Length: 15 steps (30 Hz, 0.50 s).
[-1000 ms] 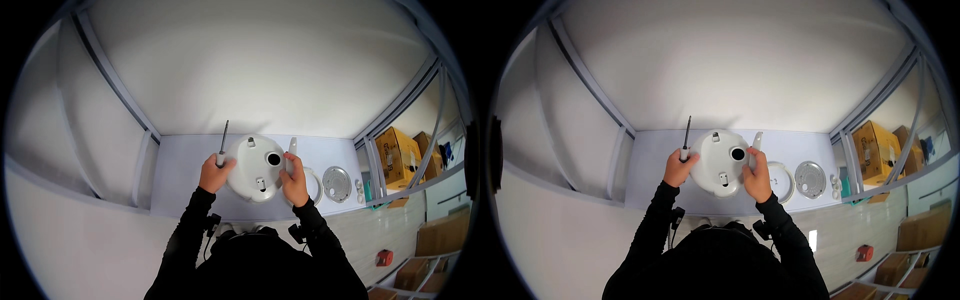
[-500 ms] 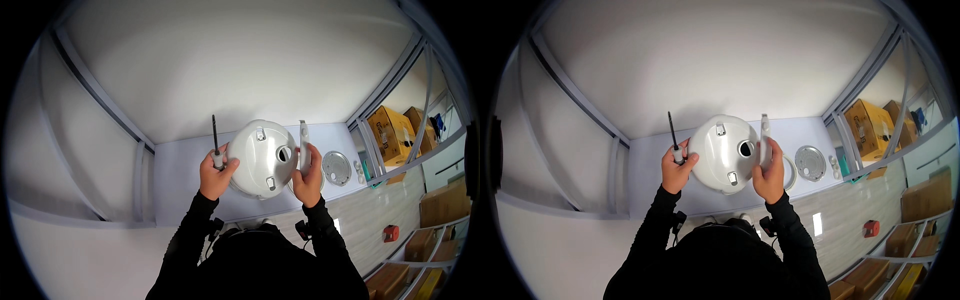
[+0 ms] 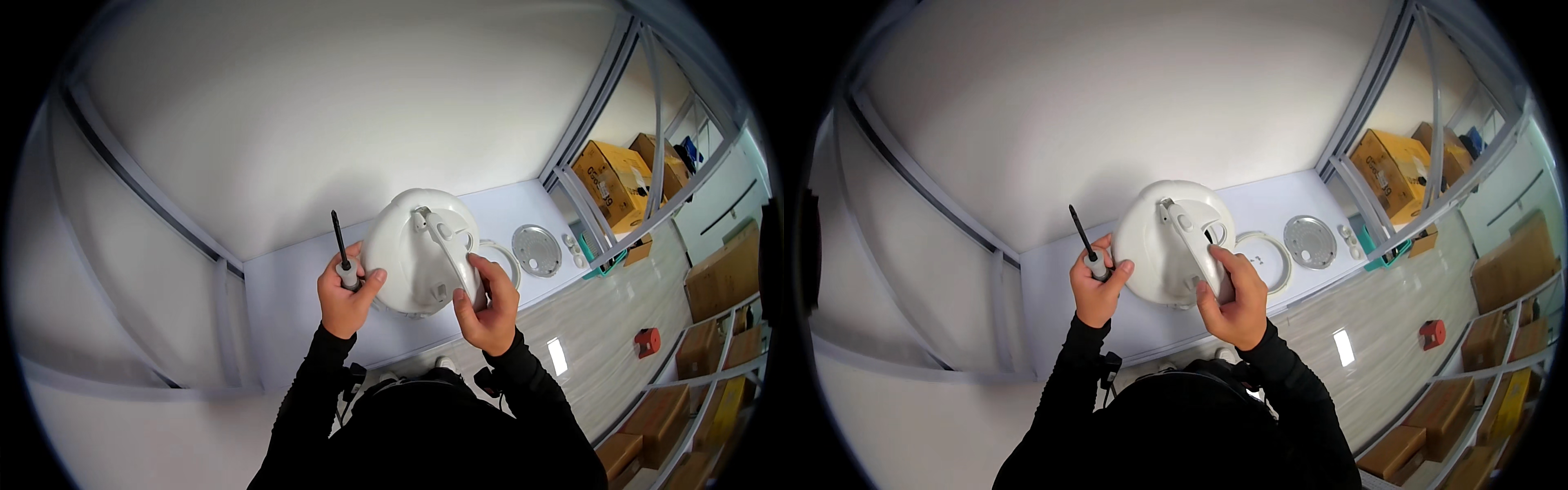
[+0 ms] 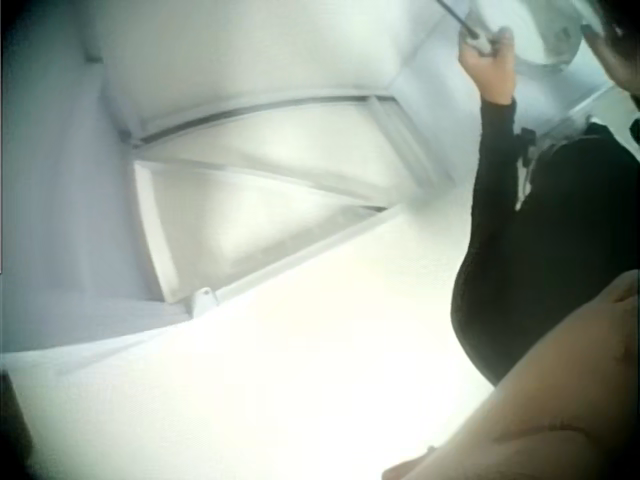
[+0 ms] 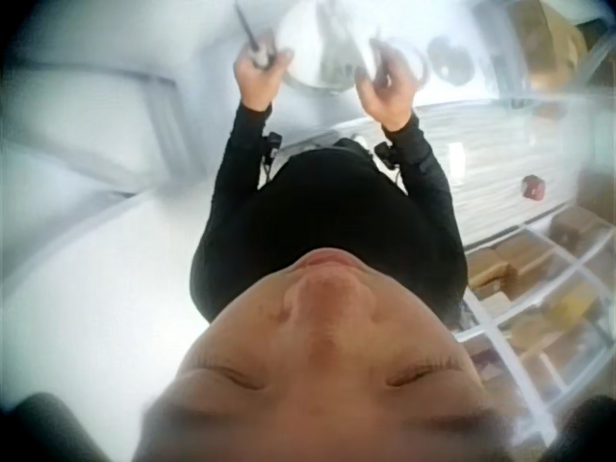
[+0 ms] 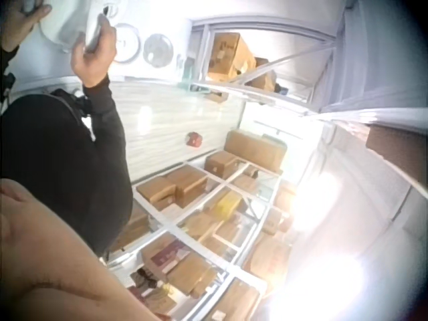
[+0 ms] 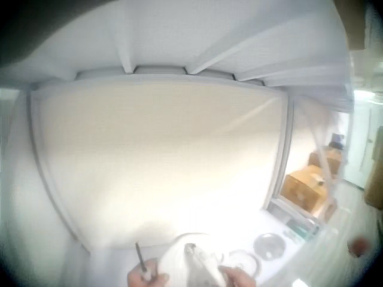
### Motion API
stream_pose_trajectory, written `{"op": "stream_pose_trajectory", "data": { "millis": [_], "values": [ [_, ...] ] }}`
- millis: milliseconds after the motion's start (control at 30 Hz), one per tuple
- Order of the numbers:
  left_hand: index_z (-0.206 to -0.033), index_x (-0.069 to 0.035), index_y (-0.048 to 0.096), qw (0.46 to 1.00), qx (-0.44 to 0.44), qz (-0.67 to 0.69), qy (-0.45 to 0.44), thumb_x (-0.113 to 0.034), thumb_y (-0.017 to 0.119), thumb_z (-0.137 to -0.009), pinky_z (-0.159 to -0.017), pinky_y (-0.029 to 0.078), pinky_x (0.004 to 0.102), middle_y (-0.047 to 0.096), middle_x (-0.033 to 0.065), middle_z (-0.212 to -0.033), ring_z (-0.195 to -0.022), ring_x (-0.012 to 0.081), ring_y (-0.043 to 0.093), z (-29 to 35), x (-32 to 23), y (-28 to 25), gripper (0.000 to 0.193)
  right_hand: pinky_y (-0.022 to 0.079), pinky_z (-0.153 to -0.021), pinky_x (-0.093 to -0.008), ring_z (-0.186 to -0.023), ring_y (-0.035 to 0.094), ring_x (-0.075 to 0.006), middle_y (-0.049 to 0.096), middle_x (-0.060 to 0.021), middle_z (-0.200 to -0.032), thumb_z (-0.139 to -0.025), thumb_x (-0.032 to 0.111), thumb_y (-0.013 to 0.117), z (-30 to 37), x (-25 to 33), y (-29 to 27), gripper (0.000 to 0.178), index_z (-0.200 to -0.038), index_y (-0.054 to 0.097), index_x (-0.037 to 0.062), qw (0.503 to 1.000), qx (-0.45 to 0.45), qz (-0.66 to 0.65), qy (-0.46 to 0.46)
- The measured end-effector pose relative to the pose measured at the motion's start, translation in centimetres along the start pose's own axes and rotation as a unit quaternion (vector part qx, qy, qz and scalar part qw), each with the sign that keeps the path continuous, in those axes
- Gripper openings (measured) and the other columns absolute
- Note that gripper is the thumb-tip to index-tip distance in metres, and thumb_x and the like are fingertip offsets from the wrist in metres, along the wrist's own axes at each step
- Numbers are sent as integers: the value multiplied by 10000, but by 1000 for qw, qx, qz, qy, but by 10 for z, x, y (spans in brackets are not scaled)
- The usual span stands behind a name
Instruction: The person assembles a white cylindrical appliance on a white shelf. They use a screwdriver to attach a white plastic lid to the main body, then place a perforated metal tray inside the unit.
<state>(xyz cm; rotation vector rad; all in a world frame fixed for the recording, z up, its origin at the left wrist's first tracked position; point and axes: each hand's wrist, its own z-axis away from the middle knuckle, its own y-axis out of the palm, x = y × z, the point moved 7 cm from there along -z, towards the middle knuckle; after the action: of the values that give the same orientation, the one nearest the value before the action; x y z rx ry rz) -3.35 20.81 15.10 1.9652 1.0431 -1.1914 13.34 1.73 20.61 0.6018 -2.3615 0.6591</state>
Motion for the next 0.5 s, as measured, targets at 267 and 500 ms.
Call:
{"op": "stream_pose_trajectory", "data": {
  "millis": [267, 500],
  "values": [
    [-816, -41, 529, 1000, 23, 10, -11, -90, 840, -825, -748, 520, 297, 698, 175, -1290, -834, 114, 616, -1, -2, 1, 315, 514, -698, -350, -753, 638, -281, 654, -174, -927, -836, 56, 723, 12, 10, -3, 488, -1299, 594, -31, 999, -29, 25, 22],
    [-821, -58, 482, 996, 82, 37, 4, -6, 827, -791, -909, 535, 371, 619, 310, -1366, -1090, 240, 672, 0, -4, 5, 351, 518, -736, -342, -800, 649, -270, 658, -174, -973, -857, 54, 709, 9, 15, 3, 472, -1305, 587, -29, 998, -34, -6, 51]
  ]
}}
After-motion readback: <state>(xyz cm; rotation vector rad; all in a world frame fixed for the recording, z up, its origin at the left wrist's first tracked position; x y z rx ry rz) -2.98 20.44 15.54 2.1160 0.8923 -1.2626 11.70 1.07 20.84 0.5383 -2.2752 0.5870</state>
